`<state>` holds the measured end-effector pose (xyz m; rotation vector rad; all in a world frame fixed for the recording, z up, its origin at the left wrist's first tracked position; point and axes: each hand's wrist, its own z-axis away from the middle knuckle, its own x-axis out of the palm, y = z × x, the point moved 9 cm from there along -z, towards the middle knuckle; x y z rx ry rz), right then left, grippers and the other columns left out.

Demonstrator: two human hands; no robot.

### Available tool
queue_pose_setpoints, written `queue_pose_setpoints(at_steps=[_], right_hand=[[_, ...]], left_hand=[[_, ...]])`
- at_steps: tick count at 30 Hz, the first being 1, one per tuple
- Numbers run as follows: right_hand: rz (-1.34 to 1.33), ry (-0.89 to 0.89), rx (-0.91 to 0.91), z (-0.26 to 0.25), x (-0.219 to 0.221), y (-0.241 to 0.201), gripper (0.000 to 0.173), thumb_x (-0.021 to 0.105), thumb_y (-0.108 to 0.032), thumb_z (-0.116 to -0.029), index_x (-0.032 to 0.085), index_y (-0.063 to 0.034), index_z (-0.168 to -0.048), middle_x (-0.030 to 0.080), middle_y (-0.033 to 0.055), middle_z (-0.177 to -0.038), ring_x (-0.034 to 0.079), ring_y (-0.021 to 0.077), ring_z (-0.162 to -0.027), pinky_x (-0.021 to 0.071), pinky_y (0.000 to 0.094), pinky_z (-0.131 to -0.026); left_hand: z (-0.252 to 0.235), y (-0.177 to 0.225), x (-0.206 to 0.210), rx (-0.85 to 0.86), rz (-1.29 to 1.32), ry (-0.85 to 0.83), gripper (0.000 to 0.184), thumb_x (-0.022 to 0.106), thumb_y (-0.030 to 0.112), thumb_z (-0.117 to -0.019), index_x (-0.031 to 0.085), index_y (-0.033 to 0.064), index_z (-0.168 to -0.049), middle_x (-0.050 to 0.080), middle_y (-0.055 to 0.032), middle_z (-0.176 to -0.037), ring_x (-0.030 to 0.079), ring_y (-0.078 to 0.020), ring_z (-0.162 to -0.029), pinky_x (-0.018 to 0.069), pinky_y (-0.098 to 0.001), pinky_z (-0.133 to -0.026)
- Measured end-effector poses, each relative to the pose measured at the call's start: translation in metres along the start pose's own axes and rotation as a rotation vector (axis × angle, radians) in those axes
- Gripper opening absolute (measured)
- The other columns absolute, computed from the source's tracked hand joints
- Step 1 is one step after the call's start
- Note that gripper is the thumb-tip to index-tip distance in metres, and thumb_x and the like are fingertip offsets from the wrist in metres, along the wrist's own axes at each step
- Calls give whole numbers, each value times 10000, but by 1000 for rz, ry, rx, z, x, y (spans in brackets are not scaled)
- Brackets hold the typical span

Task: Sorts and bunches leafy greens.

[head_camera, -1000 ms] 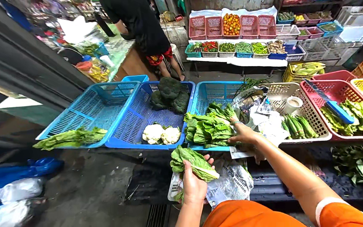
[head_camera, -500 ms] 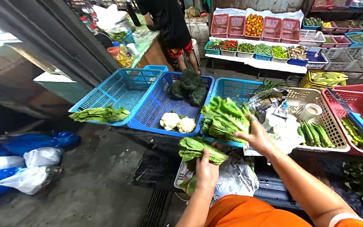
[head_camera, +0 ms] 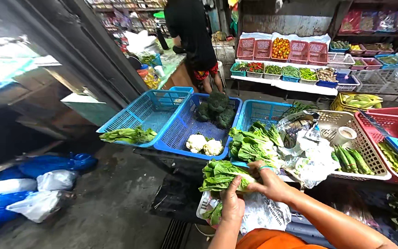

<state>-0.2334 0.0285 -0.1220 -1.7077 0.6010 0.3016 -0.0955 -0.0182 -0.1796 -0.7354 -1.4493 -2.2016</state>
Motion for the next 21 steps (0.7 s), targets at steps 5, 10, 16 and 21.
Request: queue_pose_setpoints(at_steps=[5, 10, 16, 21], right_hand=[[391, -48, 527, -19, -57, 90, 545, 642, -361, -967, 590, 28, -1345, 583, 271, -1359, 567, 417, -1280, 445, 605, -1082], [400, -249, 626, -24, -53, 149, 568, 680, -450, -964, 623, -7, -1314, 619, 250, -1306, 586, 403, -1244, 438, 607, -1078], [391, -149, 435, -28, -57, 135, 423, 633, -344, -1002, 672, 11, -1228, 576, 256, -1352, 556, 392, -1280, 436, 557, -1105], [381, -122, 470, -23, -69, 115, 439, 512, -343, -1068, 611, 16, -1300, 652, 256, -1249, 615, 397, -1220, 448, 595, -1069]], left_hand=[[-13, 9, -21, -96, 39, 24, 355, 475, 302, -1080, 553, 50, -1318, 680, -164, -1167, 684, -277, -1046, 580, -483, -878], [-17, -2, -42, -228, 165, -20, 675, 331, 647, -1034, 493, 105, -1404, 659, -212, -1236, 688, -354, -1046, 593, -535, -813], [-21, -2, -43, -200, 290, -90, 305, 515, 109, -988, 534, 29, -1282, 654, -218, -1211, 662, -340, -1096, 562, -532, -919], [-19, 8, -39, -163, 173, -53, 296, 552, -14, -960, 542, 27, -1253, 669, -167, -1140, 675, -275, -1036, 569, -482, -915]])
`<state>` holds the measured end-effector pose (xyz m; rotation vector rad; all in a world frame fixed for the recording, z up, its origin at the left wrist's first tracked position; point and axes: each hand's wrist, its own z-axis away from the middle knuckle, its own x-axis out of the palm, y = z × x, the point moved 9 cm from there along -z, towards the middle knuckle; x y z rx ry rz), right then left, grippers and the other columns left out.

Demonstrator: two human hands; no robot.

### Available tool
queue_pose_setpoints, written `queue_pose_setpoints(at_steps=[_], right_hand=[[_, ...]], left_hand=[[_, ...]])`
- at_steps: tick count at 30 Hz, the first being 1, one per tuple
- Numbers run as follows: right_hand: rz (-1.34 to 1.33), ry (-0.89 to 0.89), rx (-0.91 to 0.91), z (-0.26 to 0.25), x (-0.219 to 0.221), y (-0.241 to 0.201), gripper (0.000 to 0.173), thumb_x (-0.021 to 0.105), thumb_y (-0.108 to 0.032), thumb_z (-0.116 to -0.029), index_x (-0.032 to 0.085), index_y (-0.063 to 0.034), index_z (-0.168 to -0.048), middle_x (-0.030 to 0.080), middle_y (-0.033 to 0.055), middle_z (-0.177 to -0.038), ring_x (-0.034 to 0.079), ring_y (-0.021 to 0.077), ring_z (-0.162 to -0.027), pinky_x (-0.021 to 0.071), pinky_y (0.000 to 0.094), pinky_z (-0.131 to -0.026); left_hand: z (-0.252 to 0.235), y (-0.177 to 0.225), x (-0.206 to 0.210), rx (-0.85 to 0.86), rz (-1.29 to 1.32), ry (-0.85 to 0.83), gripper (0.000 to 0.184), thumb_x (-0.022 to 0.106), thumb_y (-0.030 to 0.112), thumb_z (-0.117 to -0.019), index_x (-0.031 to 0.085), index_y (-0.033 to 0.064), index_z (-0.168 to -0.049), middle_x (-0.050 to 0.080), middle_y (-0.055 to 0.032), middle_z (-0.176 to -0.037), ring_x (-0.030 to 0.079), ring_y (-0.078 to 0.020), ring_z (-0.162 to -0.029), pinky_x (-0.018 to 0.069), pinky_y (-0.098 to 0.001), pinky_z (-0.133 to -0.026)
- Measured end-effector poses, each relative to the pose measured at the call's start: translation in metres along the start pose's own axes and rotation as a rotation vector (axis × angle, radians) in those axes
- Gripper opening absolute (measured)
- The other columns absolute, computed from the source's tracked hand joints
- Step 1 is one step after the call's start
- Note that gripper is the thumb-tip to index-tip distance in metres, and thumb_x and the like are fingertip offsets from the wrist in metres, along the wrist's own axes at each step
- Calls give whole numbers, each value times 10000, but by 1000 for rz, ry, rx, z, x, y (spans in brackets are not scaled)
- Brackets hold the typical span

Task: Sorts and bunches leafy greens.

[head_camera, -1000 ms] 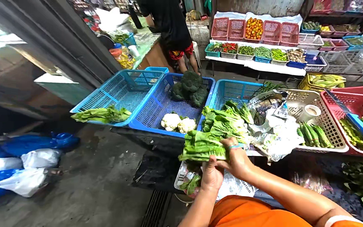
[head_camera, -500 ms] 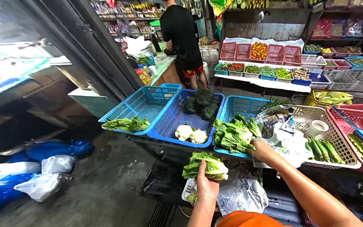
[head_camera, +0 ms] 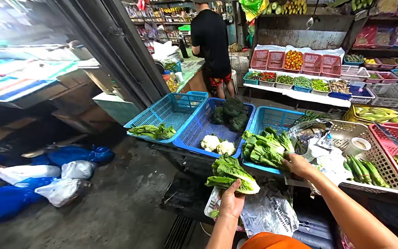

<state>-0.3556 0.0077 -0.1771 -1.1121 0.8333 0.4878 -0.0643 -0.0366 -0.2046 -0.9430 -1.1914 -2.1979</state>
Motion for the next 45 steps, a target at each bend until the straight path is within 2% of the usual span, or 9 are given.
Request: queue_pose_setpoints(at_steps=[8, 17, 20, 25, 32, 37, 40, 42, 45], right_hand=[[-580, 467, -145, 59, -54, -66, 392, 425, -291, -1089, 571, 12, -1289, 670, 136, -1062, 678, 161, -952, 573, 379, -877], [-972, 366, -220, 53, 22, -129, 285, 398, -201, -1104, 572, 18, -1157, 629, 70, -1010, 633, 78, -935, 547, 267, -864], [-843, 269, -255, 55, 29, -138, 369, 467, -277, -1054, 548, 35, -1235, 617, 96, -1087, 610, 100, -1016, 520, 295, -918], [-492, 127, -335, 61, 51, -152, 987, 876, -550, -683, 493, 12, -1399, 570, 190, -1362, 582, 249, -1239, 501, 426, -1062], [-348, -17, -381, 58, 62, -162, 1212, 723, -730, -740, 267, -28, -1616, 225, 202, -1681, 267, 317, -1540, 300, 484, -1229], [-296, -30, -398, 62, 63, -173, 1376, 578, -923, -680, 189, -9, -1632, 35, 231, -1709, 65, 384, -1582, 198, 547, -1257], [-335, -24, -413, 60, 65, -177, 1337, 525, -889, -760, 102, 34, -1629, -1, 249, -1705, 38, 390, -1586, 154, 549, -1270], [-453, -27, -402, 51, 57, -174, 1187, 523, -761, -857, 89, 28, -1630, 84, 238, -1703, 134, 342, -1581, 212, 515, -1265], [-543, 97, -304, 16, 18, -140, 802, 573, -477, -975, 337, 16, -1563, 437, 239, -1553, 448, 308, -1438, 401, 471, -1177]], left_hand=[[-1, -3, 9, 14, 48, -54, 328, 534, 34, -952, 531, 22, -1280, 656, -197, -1194, 659, -305, -1087, 552, -508, -936], [9, -7, 37, 11, 58, -213, 496, 720, 76, -693, 560, 36, -1162, 701, -141, -1043, 704, -241, -984, 596, -444, -862], [9, -2, 36, 20, 58, -226, 514, 718, 100, -703, 543, 40, -1182, 701, -134, -1039, 706, -231, -978, 598, -439, -858], [16, 4, 28, 17, -38, -109, 272, 584, 115, -833, 561, 66, -1099, 701, -72, -895, 707, -159, -829, 608, -363, -753], [14, 13, 29, 101, -50, -222, 843, 1012, 327, -446, 574, 75, -1121, 732, -39, -879, 728, -120, -806, 626, -325, -752], [8, 25, 33, 166, -132, -268, 894, 1021, 291, -482, 546, 33, -1195, 738, -80, -942, 738, -154, -844, 634, -351, -774], [2, 22, 24, 105, -121, -180, 856, 947, 307, -556, 504, 34, -1236, 722, -90, -934, 730, -161, -835, 631, -363, -754], [0, 19, 20, 59, -38, -162, 595, 837, 254, -676, 564, 55, -1166, 735, -92, -911, 736, -176, -826, 633, -377, -736], [-2, 25, 14, 60, 59, -189, 531, 828, 253, -726, 600, 43, -1158, 745, -134, -981, 748, -218, -892, 643, -399, -765]])
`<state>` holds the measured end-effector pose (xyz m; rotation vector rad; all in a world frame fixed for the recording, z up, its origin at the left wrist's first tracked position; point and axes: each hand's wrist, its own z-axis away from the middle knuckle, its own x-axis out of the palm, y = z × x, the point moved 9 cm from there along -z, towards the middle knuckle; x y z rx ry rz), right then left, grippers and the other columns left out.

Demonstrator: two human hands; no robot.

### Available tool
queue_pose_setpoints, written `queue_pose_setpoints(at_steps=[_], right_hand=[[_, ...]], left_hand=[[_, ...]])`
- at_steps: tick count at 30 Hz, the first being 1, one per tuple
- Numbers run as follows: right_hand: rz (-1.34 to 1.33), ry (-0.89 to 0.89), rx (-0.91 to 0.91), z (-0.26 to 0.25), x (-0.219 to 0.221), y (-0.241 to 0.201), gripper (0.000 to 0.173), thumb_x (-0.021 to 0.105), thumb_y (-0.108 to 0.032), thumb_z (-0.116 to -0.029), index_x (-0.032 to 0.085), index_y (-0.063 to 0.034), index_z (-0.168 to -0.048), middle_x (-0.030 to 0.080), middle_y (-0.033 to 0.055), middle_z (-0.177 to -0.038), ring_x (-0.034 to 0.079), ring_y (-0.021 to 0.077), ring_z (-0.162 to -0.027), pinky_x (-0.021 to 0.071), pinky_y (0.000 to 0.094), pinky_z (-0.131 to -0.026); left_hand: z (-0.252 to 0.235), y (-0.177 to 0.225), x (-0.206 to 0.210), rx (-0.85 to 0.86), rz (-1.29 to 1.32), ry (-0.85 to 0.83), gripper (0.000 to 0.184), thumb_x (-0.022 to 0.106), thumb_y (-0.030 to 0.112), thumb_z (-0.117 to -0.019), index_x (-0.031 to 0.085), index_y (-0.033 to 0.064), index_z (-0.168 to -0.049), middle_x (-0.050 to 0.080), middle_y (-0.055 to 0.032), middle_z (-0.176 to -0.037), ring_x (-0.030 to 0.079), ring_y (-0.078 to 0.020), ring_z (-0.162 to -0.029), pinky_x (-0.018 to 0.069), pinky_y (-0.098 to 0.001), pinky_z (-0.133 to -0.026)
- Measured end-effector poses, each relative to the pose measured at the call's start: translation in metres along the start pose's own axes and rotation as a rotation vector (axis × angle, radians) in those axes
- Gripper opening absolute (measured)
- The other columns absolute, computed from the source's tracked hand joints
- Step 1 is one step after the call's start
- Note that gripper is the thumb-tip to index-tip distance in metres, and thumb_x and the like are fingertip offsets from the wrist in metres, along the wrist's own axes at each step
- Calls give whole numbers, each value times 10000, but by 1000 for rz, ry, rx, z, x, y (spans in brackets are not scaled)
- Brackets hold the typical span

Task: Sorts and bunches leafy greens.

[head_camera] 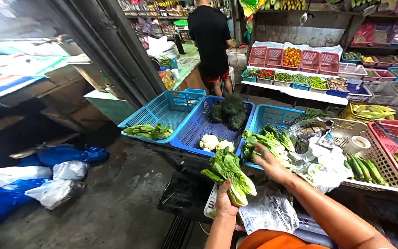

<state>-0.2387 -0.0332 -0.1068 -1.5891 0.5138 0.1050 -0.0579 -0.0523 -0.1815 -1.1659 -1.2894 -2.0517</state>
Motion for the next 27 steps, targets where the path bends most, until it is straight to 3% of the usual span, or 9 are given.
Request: queue_pose_setpoints(at_steps=[4, 7, 9, 12, 15, 19, 22, 24, 27], right_hand=[[348, 111, 204, -40, -73, 73, 457, 607, -193, -981, 567, 32, -1376, 634, 242, -1316, 603, 369, -1254, 463, 550, -1092], [394, 109, 274, -39, -89, 99, 387, 588, -175, -980, 607, 20, -1313, 673, 221, -1214, 648, 349, -1151, 496, 544, -1026], [358, 17, 208, -33, -76, 107, 498, 687, -272, -921, 596, 28, -1308, 659, 228, -1224, 646, 346, -1143, 512, 536, -1011], [516, -7, 157, -25, -55, 97, 837, 861, -394, -777, 525, 13, -1426, 552, 282, -1379, 537, 435, -1286, 439, 598, -1092], [645, 43, 177, -25, -50, 90, 735, 845, -390, -813, 574, 11, -1367, 548, 272, -1374, 519, 435, -1306, 435, 583, -1097], [426, 121, 133, -22, -66, 83, 684, 832, -359, -842, 591, 69, -1318, 580, 285, -1345, 571, 403, -1264, 448, 552, -1098], [160, 216, 102, -11, -78, 52, 659, 745, -349, -912, 505, 51, -1378, 658, 205, -1231, 666, 260, -1131, 544, 438, -1005], [-51, 194, 40, 1, -69, 21, 718, 678, -351, -936, 401, 31, -1477, 631, 160, -1293, 652, 165, -1152, 551, 343, -1003], [-189, 57, -6, 29, -25, -26, 748, 640, -360, -944, 338, 27, -1509, 624, 138, -1277, 663, 136, -1086, 578, 331, -935]], left_hand=[[2, 17, -9, 35, 41, 17, 329, 656, 205, -873, 600, 46, -1155, 744, -145, -1003, 749, -234, -908, 643, -395, -763], [4, 27, -14, 50, 53, 44, 260, 534, 192, -947, 591, 50, -1158, 742, -139, -1002, 748, -224, -902, 643, -390, -763], [5, 26, -18, 41, 83, 42, 261, 537, 186, -952, 591, 44, -1165, 738, -150, -1011, 747, -236, -906, 643, -398, -764], [5, 23, -21, 23, 71, 83, 250, 457, 184, -1005, 578, 57, -1184, 732, -139, -1022, 741, -224, -907, 638, -399, -769], [4, 17, -21, 0, 53, 98, 257, 469, 190, -1009, 567, 59, -1207, 726, -148, -1035, 737, -235, -919, 634, -416, -786], [4, 13, -17, -18, 22, 104, 247, 479, 182, -1019, 561, 64, -1221, 726, -141, -1029, 736, -232, -917, 631, -421, -794], [1, 12, -17, -12, 2, 109, 261, 489, 171, -1020, 546, 57, -1248, 720, -149, -1043, 731, -240, -932, 627, -428, -809], [-2, 9, -17, 1, -31, 126, 269, 498, 151, -1023, 531, 54, -1271, 713, -149, -1060, 723, -238, -946, 620, -430, -826], [-3, 1, -14, 3, -113, 183, 292, 541, 133, -1033, 517, 49, -1311, 702, -142, -1084, 710, -228, -973, 608, -429, -853]])
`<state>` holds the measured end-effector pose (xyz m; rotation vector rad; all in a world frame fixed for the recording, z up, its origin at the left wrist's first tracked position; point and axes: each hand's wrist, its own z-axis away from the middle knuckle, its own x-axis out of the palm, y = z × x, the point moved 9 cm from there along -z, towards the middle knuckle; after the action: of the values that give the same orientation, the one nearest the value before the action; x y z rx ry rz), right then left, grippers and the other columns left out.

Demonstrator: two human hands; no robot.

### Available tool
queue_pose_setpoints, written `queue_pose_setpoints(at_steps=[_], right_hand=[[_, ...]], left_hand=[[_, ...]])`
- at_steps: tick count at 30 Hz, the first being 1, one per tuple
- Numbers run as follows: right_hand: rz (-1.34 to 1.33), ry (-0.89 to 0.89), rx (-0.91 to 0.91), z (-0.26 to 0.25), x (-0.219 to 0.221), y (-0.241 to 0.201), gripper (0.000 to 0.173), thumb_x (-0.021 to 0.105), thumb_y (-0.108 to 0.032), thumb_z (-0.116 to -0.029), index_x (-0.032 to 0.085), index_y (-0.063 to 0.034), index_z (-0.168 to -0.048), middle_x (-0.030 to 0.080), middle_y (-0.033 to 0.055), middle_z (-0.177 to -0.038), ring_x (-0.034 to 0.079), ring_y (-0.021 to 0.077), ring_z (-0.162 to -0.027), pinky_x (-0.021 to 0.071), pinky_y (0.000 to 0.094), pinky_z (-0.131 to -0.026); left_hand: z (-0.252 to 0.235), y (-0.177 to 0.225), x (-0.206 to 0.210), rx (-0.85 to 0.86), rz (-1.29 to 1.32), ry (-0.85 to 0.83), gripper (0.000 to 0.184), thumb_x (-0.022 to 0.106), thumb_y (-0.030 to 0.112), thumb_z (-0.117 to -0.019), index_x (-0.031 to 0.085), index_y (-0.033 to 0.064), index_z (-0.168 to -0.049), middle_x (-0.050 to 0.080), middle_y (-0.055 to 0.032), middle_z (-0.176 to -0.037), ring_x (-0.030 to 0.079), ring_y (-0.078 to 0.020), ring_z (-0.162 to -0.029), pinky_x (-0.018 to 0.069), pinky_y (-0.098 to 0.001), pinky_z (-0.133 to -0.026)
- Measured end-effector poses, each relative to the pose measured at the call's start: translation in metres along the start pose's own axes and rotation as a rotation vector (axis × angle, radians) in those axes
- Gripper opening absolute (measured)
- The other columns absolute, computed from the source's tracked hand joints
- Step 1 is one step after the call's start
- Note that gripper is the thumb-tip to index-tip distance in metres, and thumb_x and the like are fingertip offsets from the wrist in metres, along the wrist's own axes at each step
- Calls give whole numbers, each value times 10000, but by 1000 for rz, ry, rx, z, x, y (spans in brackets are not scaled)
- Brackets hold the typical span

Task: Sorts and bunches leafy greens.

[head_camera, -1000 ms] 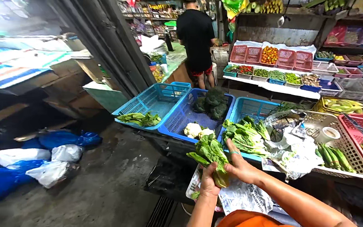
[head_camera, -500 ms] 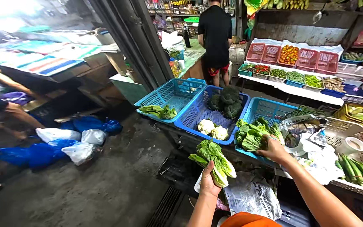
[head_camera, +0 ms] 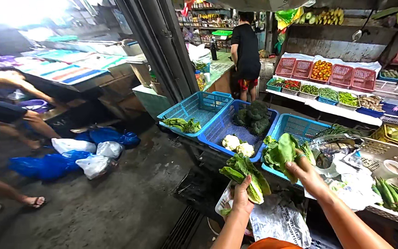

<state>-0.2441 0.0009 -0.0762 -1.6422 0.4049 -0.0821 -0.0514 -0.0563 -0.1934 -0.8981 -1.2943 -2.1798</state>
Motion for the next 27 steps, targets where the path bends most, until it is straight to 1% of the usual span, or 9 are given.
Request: queue_pose_setpoints(at_steps=[3, 6, 11, 13, 17, 19, 22, 25, 27], right_hand=[[152, -83, -62, 25, 44, -9, 664, 617, -398, -971, 426, 15, -1455, 654, 127, -1260, 660, 138, -1121, 563, 362, -986], [205, -18, -167, 36, 61, -7, 642, 599, -448, -970, 485, 19, -1396, 670, 107, -1222, 652, 111, -1128, 549, 331, -994], [-57, 183, -169, 27, 23, -26, 522, 539, -292, -1004, 464, 67, -1376, 651, 107, -1156, 669, 104, -997, 585, 303, -873], [-77, 211, -192, 25, 15, -33, 498, 512, -265, -1012, 456, 63, -1382, 641, 99, -1173, 662, 83, -1027, 577, 271, -896], [50, 114, -254, 30, 43, -27, 514, 527, -308, -1020, 506, 80, -1357, 656, 131, -1228, 651, 103, -1117, 555, 294, -981], [232, 132, -240, 35, 56, -10, 555, 507, -397, -1014, 548, 41, -1353, 643, 146, -1259, 626, 157, -1178, 530, 355, -1023], [435, 156, -237, 42, 76, 9, 658, 467, -432, -997, 535, 95, -1385, 529, 308, -1404, 502, 400, -1344, 405, 546, -1140], [415, 54, -134, 40, 81, 18, 650, 456, -342, -1036, 414, 150, -1459, 432, 383, -1478, 442, 465, -1400, 345, 573, -1181], [448, -37, -166, 38, 86, 18, 590, 455, -270, -1052, 424, 183, -1428, 461, 411, -1434, 469, 476, -1376, 354, 554, -1178]], left_hand=[[7, -7, 9, -6, -92, 44, 247, 522, 141, -1046, 551, 21, -1260, 713, -149, -1010, 714, -235, -915, 608, -428, -811], [11, -10, 15, 34, -114, 3, 192, 445, 121, -1055, 563, 33, -1178, 700, -101, -947, 700, -179, -873, 598, -370, -790], [10, 0, 14, 16, -13, -83, 327, 501, 196, -1022, 494, 58, -1318, 698, -125, -1092, 704, -209, -985, 606, -414, -854], [11, 4, 14, 21, 33, -91, 353, 547, 182, -977, 491, 54, -1301, 700, -123, -1074, 708, -206, -969, 612, -413, -838], [13, 7, 18, 15, -35, -113, 347, 495, 202, -1003, 473, 71, -1324, 699, -112, -1077, 706, -194, -976, 607, -396, -851], [18, 4, 23, 44, -121, -104, 352, 506, 173, -1005, 476, 40, -1330, 698, -108, -1067, 698, -182, -971, 598, -391, -865], [32, 9, 24, 134, -284, -27, 467, 611, 96, -960, 449, -7, -1386, 674, -120, -1133, 672, -154, -1013, 571, -360, -915], [37, 9, 21, 126, -336, -78, 696, 677, 193, -941, 334, -43, -1498, 581, -191, -1331, 593, -189, -1173, 499, -384, -1028], [33, 6, 23, 182, -286, -166, 650, 720, 59, -898, 394, -61, -1447, 612, -168, -1292, 607, -166, -1155, 499, -361, -1033]])
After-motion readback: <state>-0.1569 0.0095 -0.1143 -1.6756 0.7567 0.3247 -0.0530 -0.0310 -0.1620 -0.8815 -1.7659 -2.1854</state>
